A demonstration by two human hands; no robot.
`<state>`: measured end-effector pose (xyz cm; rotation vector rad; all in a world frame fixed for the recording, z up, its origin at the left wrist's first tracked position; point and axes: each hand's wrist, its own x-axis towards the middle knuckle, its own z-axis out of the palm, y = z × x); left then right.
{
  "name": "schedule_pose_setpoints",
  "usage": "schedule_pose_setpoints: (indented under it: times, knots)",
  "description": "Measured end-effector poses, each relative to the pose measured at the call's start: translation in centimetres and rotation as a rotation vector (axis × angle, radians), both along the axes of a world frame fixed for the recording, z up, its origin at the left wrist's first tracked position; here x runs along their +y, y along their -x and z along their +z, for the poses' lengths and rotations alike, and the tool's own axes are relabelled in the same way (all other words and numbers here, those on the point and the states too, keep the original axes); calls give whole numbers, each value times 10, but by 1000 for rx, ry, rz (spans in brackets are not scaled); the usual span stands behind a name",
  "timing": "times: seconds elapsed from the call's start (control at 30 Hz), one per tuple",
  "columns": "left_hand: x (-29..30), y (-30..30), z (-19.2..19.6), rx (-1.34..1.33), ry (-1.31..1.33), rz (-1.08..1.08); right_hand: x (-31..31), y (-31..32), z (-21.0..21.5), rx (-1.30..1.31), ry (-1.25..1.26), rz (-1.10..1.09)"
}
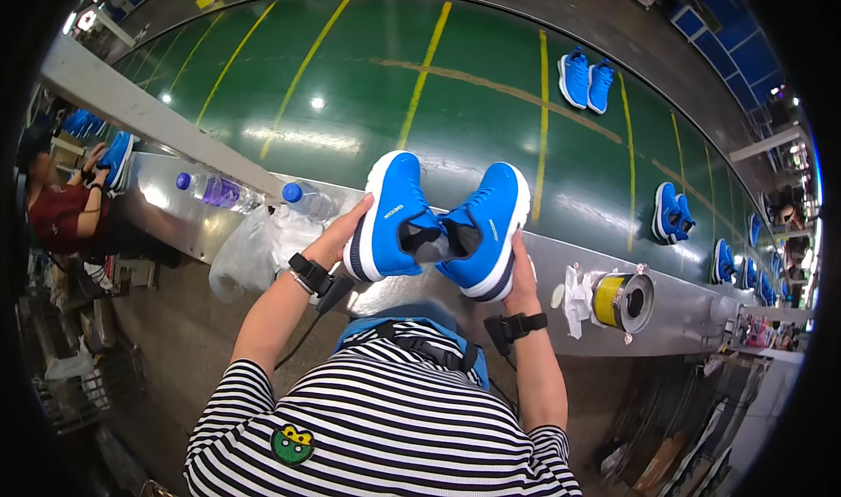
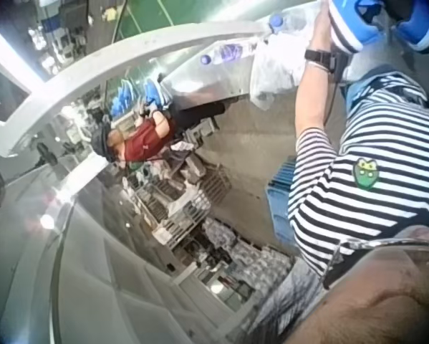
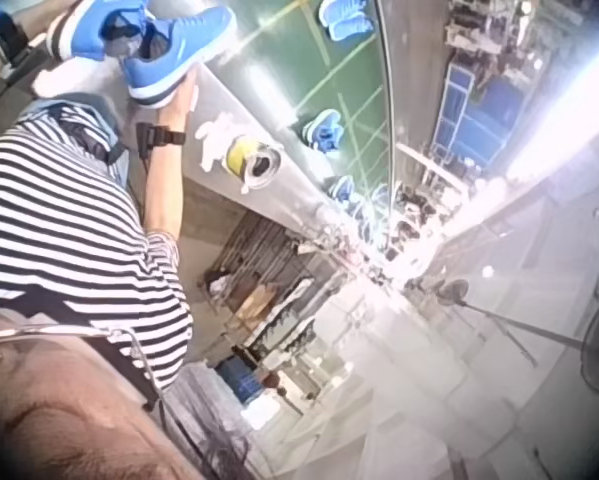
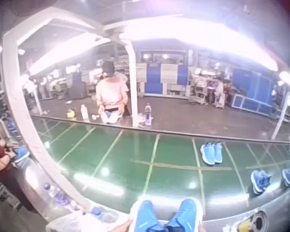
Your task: The person wipes the exterior of blue sneakers with a white cloth on a factory assembly line. They handle the shoes one at a time, rotating them to clean different sides, and place them back on the conveyor belt after wiping.
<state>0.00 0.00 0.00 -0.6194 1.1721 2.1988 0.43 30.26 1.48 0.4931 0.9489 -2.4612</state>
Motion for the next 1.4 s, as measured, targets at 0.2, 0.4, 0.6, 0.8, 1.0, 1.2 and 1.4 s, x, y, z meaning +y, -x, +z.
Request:
schedule_pose_setpoints:
  times: [0.2, 0.4, 0.6, 0.8, 1.0, 1.2, 1.4]
  knots:
    - [-1, -1, -4, -7, -221, 85, -11, -3, -13, -77, -19, -145]
    - [5, 4, -6, -30, -274, 167, -18, 0, -9, -89, 55, -140]
    - [14, 14, -13, -157, -325, 238, -26, 5, -5, -190, 139, -143]
    - [24, 15, -8, -185, -487, 235, -29, 7, -6, -223, 194, -151]
    - [35, 10, 10, -143, -422, 214, -28, 4, -11, -168, 310, -97]
    - [41, 3, 13, 119, -179, 234, -20, -15, -2, -76, 350, -35]
    - [40, 3, 15, 175, -128, 199, -13, -20, -24, -44, 306, -87]
